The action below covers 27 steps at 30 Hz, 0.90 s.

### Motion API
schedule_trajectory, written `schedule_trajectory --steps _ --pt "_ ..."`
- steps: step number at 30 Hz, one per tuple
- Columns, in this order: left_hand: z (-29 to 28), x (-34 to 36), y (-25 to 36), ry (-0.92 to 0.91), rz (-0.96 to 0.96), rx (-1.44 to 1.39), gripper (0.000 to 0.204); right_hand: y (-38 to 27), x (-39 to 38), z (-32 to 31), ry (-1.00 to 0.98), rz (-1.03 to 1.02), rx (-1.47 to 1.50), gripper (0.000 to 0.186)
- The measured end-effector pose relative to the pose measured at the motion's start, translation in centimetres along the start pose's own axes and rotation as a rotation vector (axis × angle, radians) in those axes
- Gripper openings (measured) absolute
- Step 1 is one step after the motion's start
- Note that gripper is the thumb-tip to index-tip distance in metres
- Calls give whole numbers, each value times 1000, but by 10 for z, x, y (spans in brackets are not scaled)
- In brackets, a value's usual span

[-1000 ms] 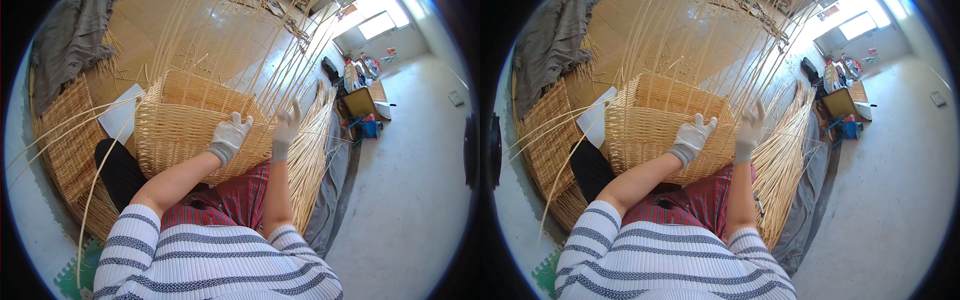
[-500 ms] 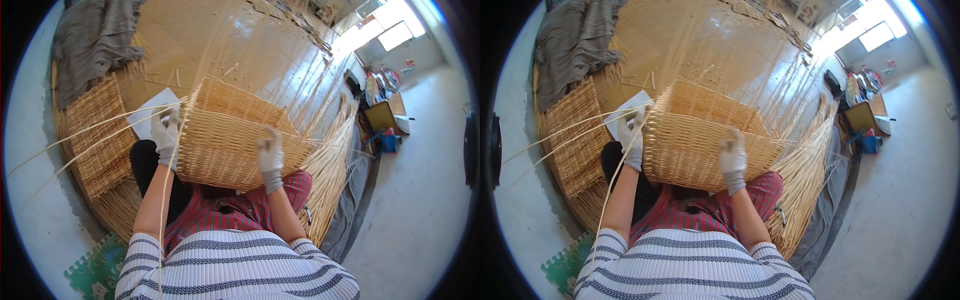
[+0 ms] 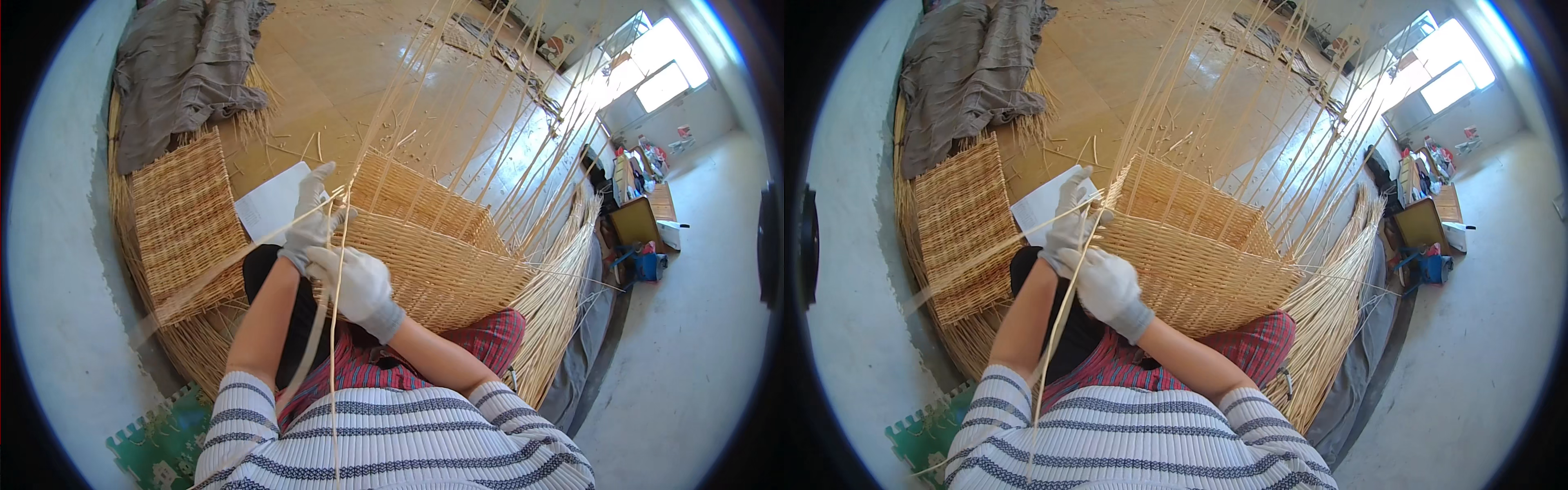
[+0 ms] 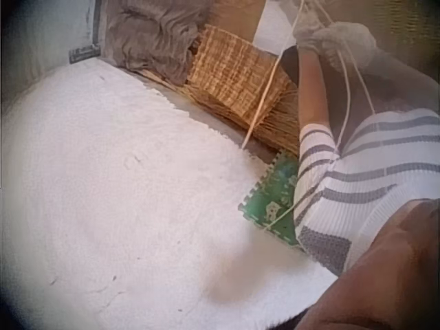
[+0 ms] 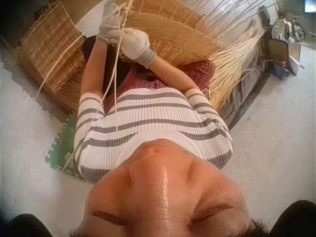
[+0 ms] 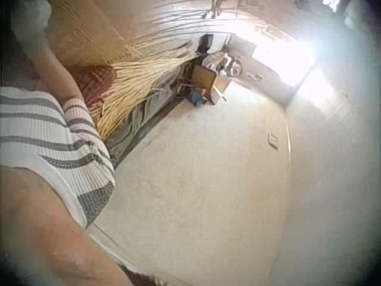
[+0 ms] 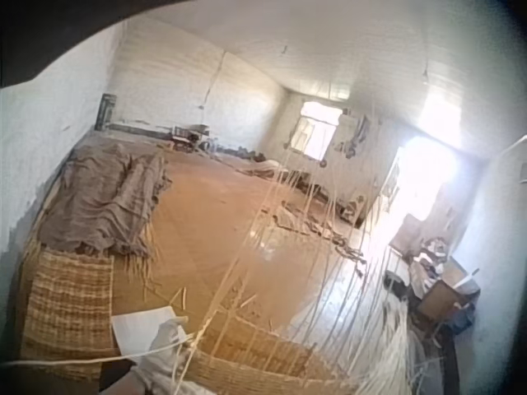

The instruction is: Weave a rectangular basket using long strips of plant material.

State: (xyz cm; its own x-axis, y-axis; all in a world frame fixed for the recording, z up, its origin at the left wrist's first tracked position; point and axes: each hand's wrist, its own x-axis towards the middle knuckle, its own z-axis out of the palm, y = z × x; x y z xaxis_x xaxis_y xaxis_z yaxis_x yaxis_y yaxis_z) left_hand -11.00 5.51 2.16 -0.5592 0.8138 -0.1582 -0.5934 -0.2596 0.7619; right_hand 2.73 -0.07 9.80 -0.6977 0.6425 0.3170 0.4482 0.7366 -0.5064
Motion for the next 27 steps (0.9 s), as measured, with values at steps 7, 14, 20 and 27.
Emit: schedule_trajectory --steps 7,14,20,27 --pt "-33 31 0 -608 11 674 33 115 -40 -18 280 862 1077 33" --pt "2 1 -18 -275 12 568 25 100 85 -37 400 311 -135 66" --pt "-13 15 -46 -220 15 508 27 155 43 -36 733 144 827 66" --pt "-7 -53 -58 63 831 998 40 167 -108 -51 721 716 942 22"
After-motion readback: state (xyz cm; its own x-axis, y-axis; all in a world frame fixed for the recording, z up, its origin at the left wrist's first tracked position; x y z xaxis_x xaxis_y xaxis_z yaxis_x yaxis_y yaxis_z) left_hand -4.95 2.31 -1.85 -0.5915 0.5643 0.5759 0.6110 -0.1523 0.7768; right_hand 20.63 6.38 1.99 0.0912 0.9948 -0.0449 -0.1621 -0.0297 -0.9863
